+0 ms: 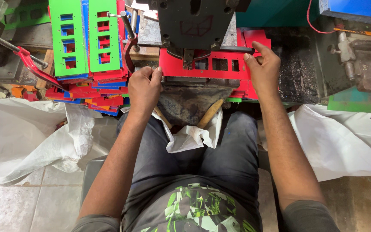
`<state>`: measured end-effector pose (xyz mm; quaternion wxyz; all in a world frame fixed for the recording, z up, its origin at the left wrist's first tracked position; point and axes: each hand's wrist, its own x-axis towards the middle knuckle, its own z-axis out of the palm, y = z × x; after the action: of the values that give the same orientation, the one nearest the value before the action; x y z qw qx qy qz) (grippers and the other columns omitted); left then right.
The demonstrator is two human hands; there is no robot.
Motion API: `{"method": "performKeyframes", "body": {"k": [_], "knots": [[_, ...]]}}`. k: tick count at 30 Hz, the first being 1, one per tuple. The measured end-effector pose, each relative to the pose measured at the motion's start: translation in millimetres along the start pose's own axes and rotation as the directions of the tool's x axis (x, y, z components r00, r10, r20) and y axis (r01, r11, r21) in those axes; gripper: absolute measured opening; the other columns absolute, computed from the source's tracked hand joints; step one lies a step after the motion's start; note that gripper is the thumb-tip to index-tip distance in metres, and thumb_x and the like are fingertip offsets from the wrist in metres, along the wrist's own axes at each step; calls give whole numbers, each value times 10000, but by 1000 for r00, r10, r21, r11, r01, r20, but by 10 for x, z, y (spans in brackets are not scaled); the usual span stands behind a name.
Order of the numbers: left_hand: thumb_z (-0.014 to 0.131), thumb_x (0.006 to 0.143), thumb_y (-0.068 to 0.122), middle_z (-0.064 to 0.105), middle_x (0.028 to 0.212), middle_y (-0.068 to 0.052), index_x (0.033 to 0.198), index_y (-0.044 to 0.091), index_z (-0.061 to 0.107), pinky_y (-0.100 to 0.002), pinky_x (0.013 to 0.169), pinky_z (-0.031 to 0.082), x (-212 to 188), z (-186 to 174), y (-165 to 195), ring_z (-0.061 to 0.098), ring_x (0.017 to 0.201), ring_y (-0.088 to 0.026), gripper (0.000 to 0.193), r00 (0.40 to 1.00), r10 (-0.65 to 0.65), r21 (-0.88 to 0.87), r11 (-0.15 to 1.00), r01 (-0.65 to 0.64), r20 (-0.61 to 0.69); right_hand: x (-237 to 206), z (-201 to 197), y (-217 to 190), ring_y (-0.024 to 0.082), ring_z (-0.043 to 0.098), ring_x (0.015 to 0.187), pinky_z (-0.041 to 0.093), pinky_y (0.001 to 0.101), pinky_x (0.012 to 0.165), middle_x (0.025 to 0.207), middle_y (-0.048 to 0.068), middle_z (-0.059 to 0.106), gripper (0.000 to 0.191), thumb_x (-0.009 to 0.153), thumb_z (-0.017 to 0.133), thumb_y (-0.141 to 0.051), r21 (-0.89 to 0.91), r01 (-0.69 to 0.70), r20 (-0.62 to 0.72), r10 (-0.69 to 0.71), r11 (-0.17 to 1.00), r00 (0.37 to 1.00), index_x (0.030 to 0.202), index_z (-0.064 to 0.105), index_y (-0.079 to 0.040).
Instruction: The person repeatedly places green and red rectangular plastic frames under a press machine, activates the press to punch holes, and removes the finished frames. The person stacks the finished frames to the left and continues the cycle with new frames from the right.
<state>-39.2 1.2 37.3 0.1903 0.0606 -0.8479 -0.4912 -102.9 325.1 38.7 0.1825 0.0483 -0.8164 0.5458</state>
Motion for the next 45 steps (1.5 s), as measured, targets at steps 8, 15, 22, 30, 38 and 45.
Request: {"method": "performKeyframes", "body": {"k": [8, 15, 22, 30, 38, 45], "knots": [[634, 969, 301, 654, 564, -92, 722, 16, 694, -384, 617, 505, 35, 30, -49, 665, 568, -227, 382, 1000, -11, -14, 1000, 12, 19, 32, 20, 72, 92, 689, 736, 520, 227, 674, 862, 132, 744, 484, 975, 707, -24, -29, -35, 10, 35, 999, 999, 1428, 565, 69], [636, 951, 296, 654, 557, -86, 725, 15, 703, -355, 594, 508, 44, 11, -63, 659, 541, -196, 367, 998, -4, -37, 999, 6, 67, 34, 32, 219, 58, 703, 831, 562, 194, 715, 1200, 10, 674, 574, 929, 726, -11, 141, 39, -2, -39, 989, 999, 1429, 477, 117], [638, 954, 277, 643, 558, -68, 806, 10, 724, -311, 491, 464, -504, -361, -259, 609, 479, -144, 317, 964, -38, -86, 994, 62, 264, -744, -492, 109, 56, 526, 505, 383, 200, 416, 765, 48, 682, 632, 843, 782, -77, 134, -410, 239, 372, 902, 897, 1423, 558, 38], [647, 1041, 239, 693, 800, -9, 1105, 42, 669, -204, 560, 489, -757, -979, -503, 628, 645, -66, 209, 981, -193, -366, 911, 189, 26, -1541, 172, -471, 87, 639, 584, 503, 237, 520, 736, 50, 717, 109, 903, 752, -73, 361, -523, 714, 132, 773, 688, 975, 709, -3], [799, 962, 232, 653, 1077, -34, 1223, -52, 498, -247, 675, 576, -384, -867, -286, 639, 868, -62, 489, 984, -42, -455, 890, -42, -173, -1713, 1708, -1325, 161, 692, 744, 551, 300, 669, 885, 96, 706, 219, 935, 785, -97, 289, 209, 371, -311, 934, 875, 1095, 660, -15], [835, 870, 385, 675, 1192, -249, 1388, -144, 435, -374, 788, 562, 595, -833, -497, 687, 919, -306, 841, 962, 70, 167, 986, -26, -263, -1410, 1645, -1311, 273, 706, 777, 563, 373, 718, 884, 125, 698, 472, 908, 785, -134, 196, 411, 498, -452, 890, 740, 1319, 612, 19]]}}
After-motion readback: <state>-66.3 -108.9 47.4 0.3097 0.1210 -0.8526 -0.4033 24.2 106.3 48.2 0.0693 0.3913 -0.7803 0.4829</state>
